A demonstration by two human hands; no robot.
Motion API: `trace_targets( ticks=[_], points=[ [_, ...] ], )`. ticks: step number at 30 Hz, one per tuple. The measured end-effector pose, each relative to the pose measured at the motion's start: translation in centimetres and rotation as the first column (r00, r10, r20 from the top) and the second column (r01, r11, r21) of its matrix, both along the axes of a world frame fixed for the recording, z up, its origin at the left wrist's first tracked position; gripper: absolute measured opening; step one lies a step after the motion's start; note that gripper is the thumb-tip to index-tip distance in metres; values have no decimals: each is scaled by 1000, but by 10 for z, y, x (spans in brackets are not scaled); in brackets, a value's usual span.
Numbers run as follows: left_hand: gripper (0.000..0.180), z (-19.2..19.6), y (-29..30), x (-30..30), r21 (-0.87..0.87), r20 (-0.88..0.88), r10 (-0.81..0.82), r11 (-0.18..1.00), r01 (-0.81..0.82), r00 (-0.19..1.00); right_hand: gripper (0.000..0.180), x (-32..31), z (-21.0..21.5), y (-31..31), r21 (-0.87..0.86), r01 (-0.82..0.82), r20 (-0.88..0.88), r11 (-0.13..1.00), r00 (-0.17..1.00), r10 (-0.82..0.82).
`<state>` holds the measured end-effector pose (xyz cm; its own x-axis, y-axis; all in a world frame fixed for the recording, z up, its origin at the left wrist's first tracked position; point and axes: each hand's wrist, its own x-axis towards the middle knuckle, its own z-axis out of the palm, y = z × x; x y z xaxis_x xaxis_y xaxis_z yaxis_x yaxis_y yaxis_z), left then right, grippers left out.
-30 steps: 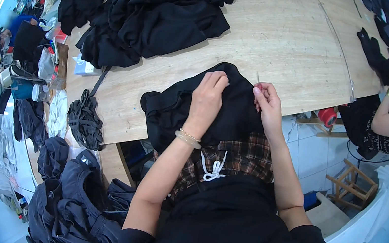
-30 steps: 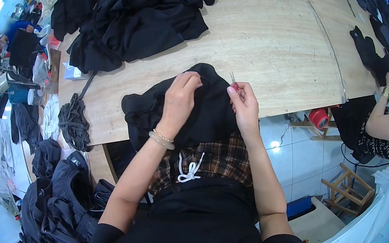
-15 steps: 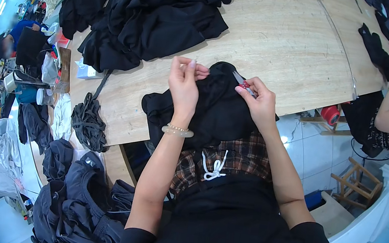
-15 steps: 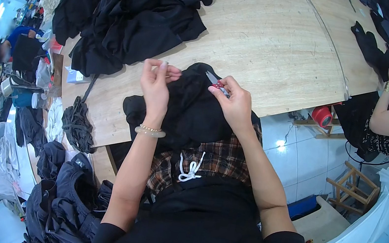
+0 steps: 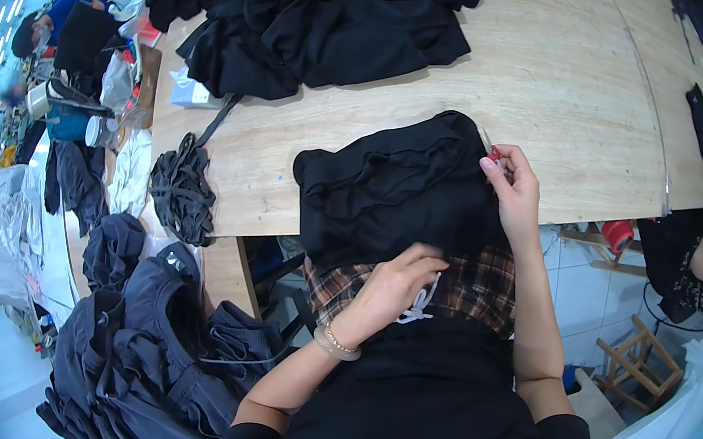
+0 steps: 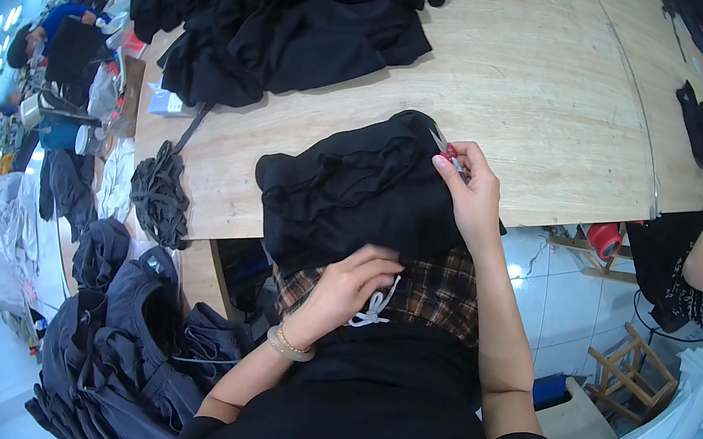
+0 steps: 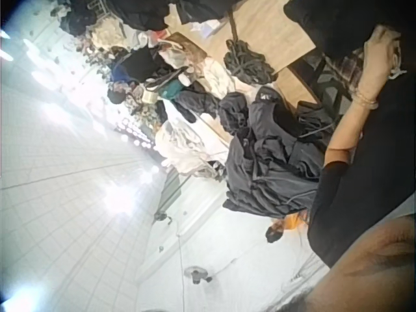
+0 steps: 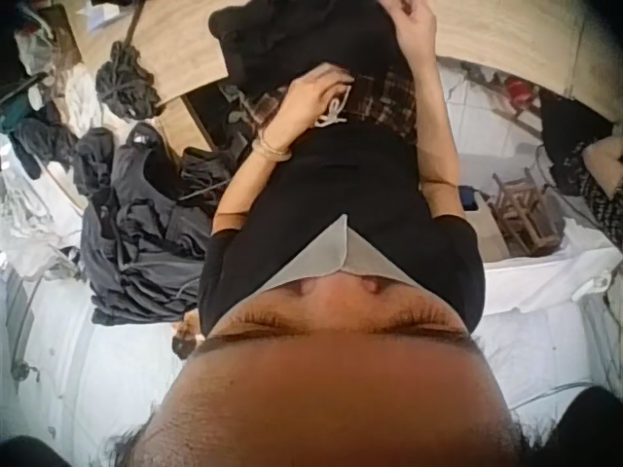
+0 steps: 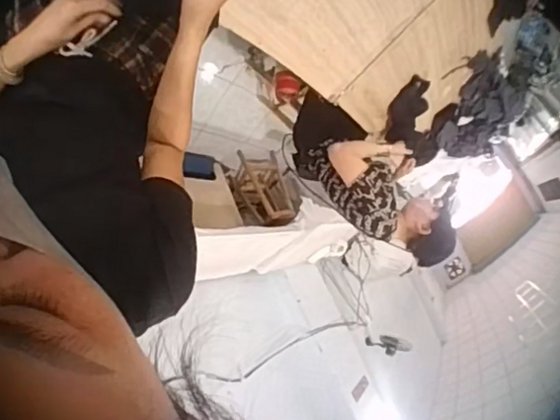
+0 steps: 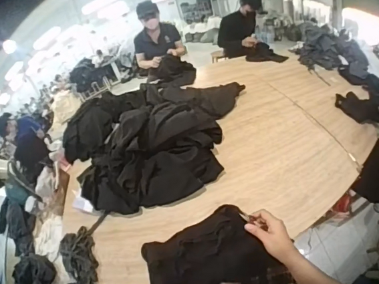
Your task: The person uses small scissors to trim loose threads and excess fabric from the seams and edges of black garments. They handle the fabric with both hands, carefully snipping small pieces of material while working at a wooden table in a workshop environment.
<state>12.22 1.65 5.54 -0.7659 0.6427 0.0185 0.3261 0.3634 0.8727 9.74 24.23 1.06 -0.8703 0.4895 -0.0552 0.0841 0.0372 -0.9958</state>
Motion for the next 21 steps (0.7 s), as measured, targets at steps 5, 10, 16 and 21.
trace_targets(
  ticks=[5, 10, 16, 21],
  points=[
    [11, 2, -34, -17, -59, -80, 139, 988, -144, 987, 21, -3, 6, -7, 135, 6, 30, 991, 1000, -10],
    [9, -2, -79, -49, -134, -30, 622, 773, -620, 782, 15, -6, 4, -8, 95, -50, 55, 994, 997, 45],
    [12, -18, -46, -68, 114, -317, 361, 932, -343, 877, 20, -30, 37, -65, -259, -452, 31, 853, 879, 475],
    [24, -56, -36, -73, -81, -160, 431, 891, -447, 888, 19, -58, 1, -82, 154, -425, 125, 892, 904, 409]
  ],
)
